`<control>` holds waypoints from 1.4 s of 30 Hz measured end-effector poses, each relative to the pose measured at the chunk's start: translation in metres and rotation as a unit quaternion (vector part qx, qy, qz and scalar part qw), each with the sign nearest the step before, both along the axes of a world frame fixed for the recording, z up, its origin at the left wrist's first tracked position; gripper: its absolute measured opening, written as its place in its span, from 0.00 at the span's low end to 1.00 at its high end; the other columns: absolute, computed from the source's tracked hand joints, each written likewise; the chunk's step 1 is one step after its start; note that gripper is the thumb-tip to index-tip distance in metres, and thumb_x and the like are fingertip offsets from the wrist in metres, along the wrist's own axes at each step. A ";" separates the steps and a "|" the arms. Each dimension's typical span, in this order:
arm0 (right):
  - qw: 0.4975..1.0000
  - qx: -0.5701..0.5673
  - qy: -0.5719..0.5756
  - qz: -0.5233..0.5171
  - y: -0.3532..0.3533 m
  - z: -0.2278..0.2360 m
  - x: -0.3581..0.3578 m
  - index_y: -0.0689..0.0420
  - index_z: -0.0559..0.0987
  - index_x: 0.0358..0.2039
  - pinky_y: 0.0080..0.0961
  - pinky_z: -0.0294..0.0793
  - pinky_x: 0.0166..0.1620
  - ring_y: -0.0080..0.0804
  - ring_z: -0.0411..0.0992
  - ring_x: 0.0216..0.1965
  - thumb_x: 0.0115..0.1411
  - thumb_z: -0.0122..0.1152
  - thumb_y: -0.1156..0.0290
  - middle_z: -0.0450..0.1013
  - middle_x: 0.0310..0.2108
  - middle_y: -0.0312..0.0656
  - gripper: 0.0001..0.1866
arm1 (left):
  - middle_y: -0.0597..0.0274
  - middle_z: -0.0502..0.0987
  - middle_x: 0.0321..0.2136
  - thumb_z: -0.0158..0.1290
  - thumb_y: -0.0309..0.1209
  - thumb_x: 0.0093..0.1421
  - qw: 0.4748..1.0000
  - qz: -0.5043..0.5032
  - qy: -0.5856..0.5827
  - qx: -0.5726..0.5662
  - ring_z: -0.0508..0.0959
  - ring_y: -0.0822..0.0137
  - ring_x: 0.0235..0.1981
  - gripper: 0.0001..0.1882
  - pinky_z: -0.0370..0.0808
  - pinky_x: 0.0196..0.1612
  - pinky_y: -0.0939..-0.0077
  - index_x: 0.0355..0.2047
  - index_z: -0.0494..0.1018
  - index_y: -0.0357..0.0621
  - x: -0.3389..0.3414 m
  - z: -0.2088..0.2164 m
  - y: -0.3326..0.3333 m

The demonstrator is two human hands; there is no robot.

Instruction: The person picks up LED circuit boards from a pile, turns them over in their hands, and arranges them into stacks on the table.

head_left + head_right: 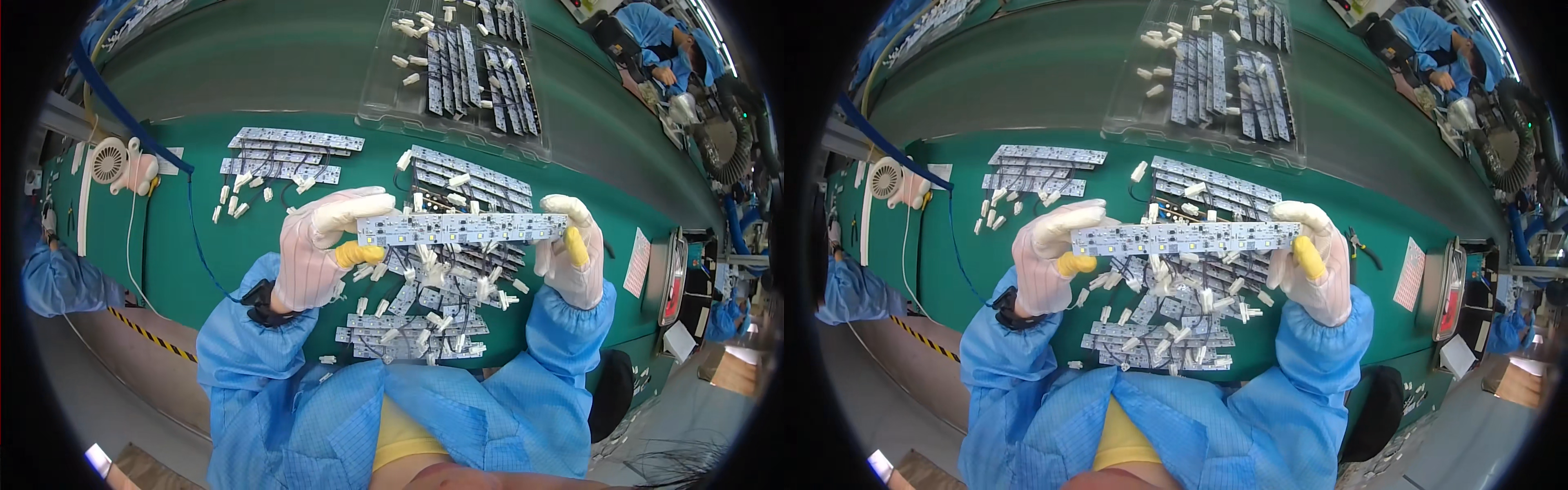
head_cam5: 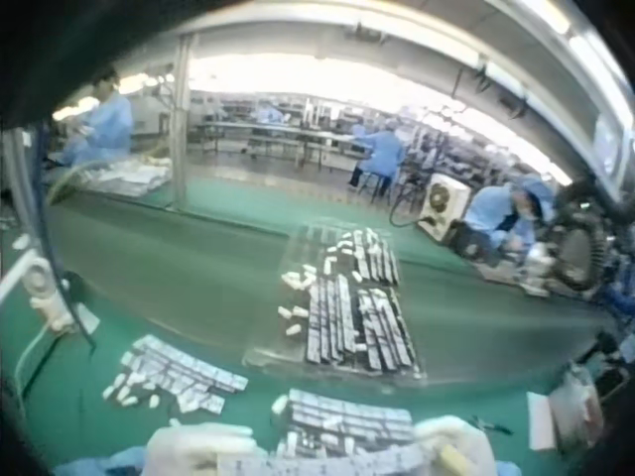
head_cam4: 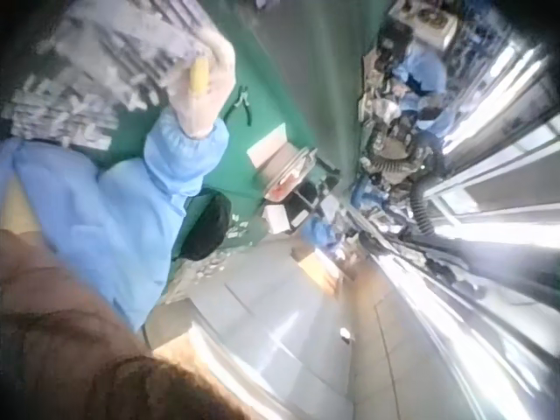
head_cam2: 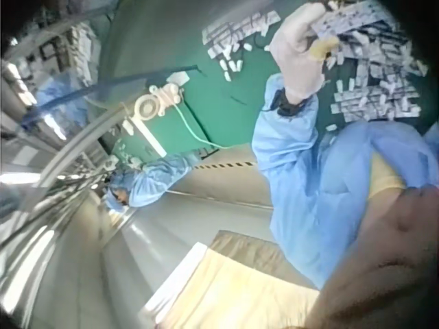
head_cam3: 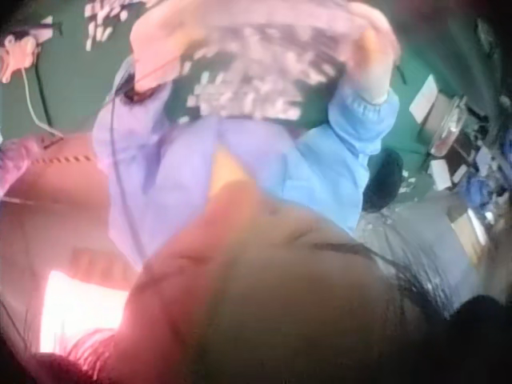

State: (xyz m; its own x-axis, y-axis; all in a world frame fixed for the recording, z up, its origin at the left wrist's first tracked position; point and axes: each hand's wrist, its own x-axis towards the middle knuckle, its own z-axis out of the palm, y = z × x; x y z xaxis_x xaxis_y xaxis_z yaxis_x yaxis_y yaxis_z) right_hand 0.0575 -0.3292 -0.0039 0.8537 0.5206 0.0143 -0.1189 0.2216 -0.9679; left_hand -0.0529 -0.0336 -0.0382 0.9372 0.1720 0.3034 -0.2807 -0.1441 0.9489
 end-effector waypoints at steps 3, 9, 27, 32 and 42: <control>0.999 0.019 -0.021 -0.014 0.007 0.005 -0.006 0.67 0.68 0.51 0.12 0.67 0.21 0.23 0.69 0.16 0.60 0.62 0.59 0.74 0.27 0.43 0.27 | 0.51 0.79 0.42 0.62 0.42 0.51 0.997 -0.002 -0.055 0.062 0.81 0.62 0.40 0.25 0.77 0.43 0.73 0.43 0.77 0.37 0.006 -0.004 0.009; 0.993 -0.082 0.065 -0.047 0.001 0.018 -0.013 0.68 0.66 0.51 0.11 0.66 0.18 0.21 0.69 0.14 0.48 0.72 0.50 0.75 0.32 0.50 0.41 | 0.47 0.79 0.39 0.59 0.42 0.57 0.999 -0.008 -0.005 -0.048 0.79 0.61 0.43 0.28 0.73 0.51 0.70 0.49 0.71 0.29 0.003 -0.001 0.002; 0.995 -0.046 0.046 0.070 -0.006 0.025 -0.012 0.70 0.65 0.53 0.13 0.73 0.19 0.25 0.74 0.17 0.58 0.62 0.55 0.76 0.36 0.54 0.34 | 0.53 0.80 0.38 0.50 0.57 0.60 0.993 0.066 0.056 0.076 0.78 0.68 0.40 0.35 0.73 0.46 0.75 0.51 0.71 0.34 0.014 0.003 -0.001; 0.997 -0.055 0.008 0.052 -0.007 0.013 -0.007 0.70 0.66 0.52 0.12 0.70 0.19 0.23 0.72 0.17 0.50 0.68 0.45 0.75 0.38 0.52 0.43 | 0.49 0.79 0.40 0.56 0.51 0.58 0.998 0.047 0.010 -0.030 0.78 0.65 0.42 0.34 0.73 0.48 0.73 0.51 0.70 0.31 0.008 -0.004 -0.001; 0.999 -0.016 0.026 0.022 -0.002 -0.004 -0.003 0.68 0.67 0.50 0.10 0.64 0.16 0.19 0.68 0.14 0.53 0.67 0.55 0.75 0.33 0.47 0.35 | 0.50 0.81 0.35 0.62 0.40 0.54 0.992 -0.038 -0.116 -0.016 0.79 0.61 0.42 0.26 0.68 0.57 0.59 0.45 0.74 0.31 0.008 -0.003 0.001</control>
